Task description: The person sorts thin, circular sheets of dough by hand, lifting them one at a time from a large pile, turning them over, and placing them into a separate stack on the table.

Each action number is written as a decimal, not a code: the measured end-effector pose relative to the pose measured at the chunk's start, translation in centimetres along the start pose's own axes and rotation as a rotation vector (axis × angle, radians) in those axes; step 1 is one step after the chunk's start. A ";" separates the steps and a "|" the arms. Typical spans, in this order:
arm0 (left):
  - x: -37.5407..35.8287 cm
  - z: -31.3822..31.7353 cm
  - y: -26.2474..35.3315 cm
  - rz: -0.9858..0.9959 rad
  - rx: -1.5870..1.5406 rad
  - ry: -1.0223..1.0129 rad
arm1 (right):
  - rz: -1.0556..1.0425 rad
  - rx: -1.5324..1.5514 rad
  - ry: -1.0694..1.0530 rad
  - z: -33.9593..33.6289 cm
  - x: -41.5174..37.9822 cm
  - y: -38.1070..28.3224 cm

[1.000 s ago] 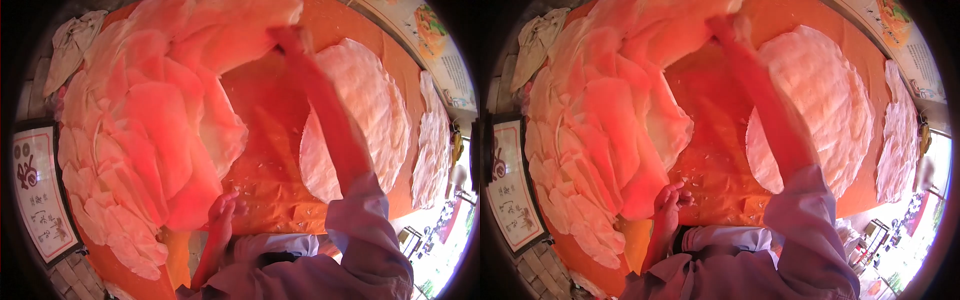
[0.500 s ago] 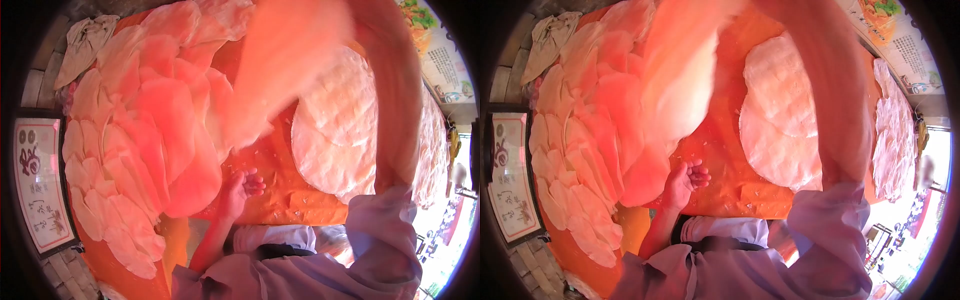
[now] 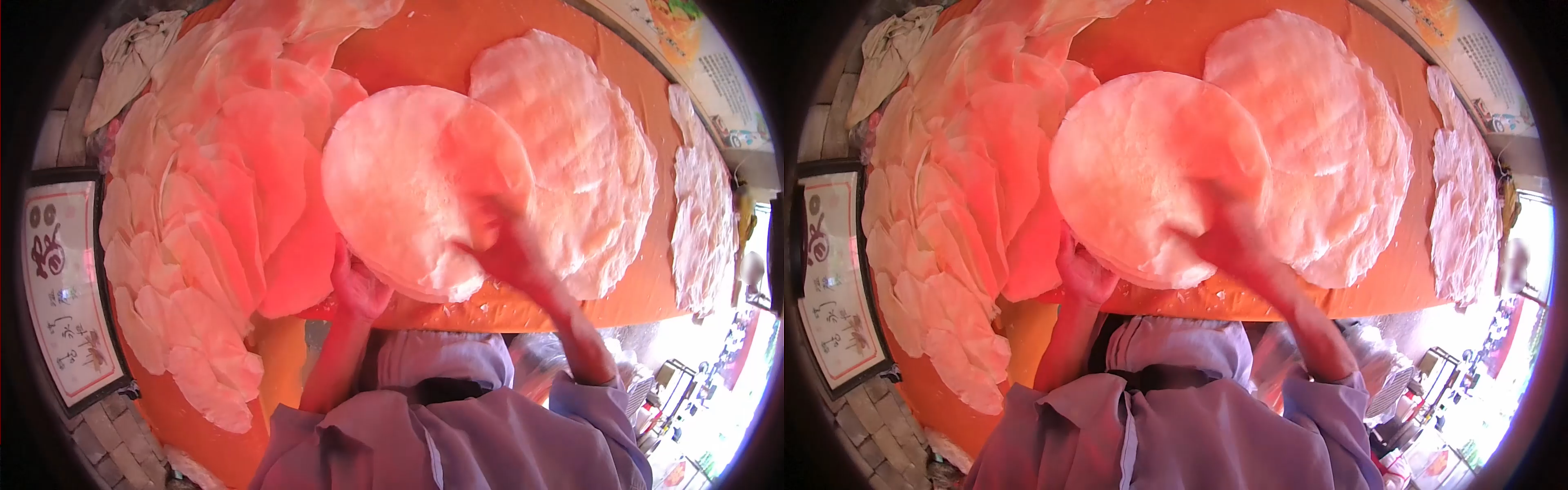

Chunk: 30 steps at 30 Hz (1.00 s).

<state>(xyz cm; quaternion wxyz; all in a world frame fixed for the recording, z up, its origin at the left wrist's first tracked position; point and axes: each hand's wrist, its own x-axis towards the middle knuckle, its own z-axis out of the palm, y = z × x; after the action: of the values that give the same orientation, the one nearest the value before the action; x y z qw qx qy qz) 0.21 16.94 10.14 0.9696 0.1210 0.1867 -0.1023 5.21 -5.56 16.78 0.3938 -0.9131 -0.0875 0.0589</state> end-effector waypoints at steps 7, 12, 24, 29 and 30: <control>0.2 -0.8 -0.2 -0.038 0.312 -0.025 | -0.094 0.265 -0.216 3.2 -0.7 -2.2; -0.1 -0.2 -0.6 0.044 0.335 -0.085 | -0.026 0.442 -0.248 2.3 -0.3 -1.5; -1.5 -6.8 2.4 0.101 0.445 0.130 | -0.148 -0.539 -0.031 0.3 3.9 -0.8; -4.2 -7.8 5.7 0.165 0.738 0.111 | -0.005 0.486 0.304 -15.7 7.5 3.6; -4.3 -7.9 5.6 0.176 0.721 0.128 | 0.070 0.570 0.317 -17.9 7.7 4.8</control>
<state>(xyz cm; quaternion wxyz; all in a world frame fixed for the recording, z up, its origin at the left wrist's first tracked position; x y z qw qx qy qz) -4.97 25.11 5.74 0.8562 0.4761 0.1879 -0.0701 16.45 -19.87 25.21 0.6400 -0.7664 0.0264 -0.0485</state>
